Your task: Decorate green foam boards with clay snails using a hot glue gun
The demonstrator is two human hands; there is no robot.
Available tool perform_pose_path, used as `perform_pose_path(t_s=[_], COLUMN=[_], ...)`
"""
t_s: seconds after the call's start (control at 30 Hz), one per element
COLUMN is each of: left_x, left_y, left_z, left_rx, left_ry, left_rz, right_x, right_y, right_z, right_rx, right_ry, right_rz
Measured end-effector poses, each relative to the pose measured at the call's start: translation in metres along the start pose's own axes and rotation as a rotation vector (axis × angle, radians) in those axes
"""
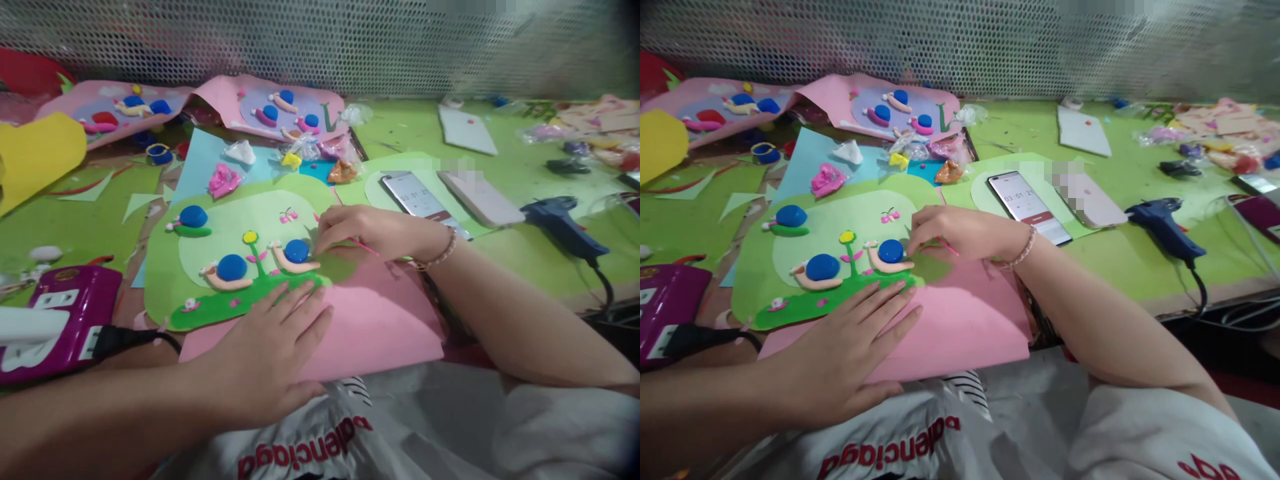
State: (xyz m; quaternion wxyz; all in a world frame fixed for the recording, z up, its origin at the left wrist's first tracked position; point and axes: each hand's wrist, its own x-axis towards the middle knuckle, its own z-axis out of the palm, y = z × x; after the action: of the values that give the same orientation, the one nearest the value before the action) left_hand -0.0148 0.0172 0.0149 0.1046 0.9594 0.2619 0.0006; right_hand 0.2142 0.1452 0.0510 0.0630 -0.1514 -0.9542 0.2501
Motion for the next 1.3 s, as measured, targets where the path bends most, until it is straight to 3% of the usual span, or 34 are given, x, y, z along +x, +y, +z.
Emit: perform_pose_path(t_s=[0.3, 0.67, 1.0, 1.3], left_x=[0.002, 0.000, -0.001, -0.001], left_y=[0.001, 0.003, 0.012, 0.011], left_z=[-0.001, -0.006, -0.003, -0.002], left_rx=[-0.044, -0.024, 0.061, 0.067], left_ry=[-0.038, -0.064, 0.023, 0.035], left_rz=[-0.006, -0.036, -0.256, -0.299], right_x=[0.003, 0.003, 0.006, 0.006], right_y=[0.000, 0.000, -0.003, -0.003], right_z=[0.003, 0.009, 0.012, 0.012], right_rx=[0.023, -0.098, -0.158, -0.155], right_ry=[-0.014, 0.163, 0.179, 0.159], right_rz=[0.028, -0.043, -0.088, -0.102])
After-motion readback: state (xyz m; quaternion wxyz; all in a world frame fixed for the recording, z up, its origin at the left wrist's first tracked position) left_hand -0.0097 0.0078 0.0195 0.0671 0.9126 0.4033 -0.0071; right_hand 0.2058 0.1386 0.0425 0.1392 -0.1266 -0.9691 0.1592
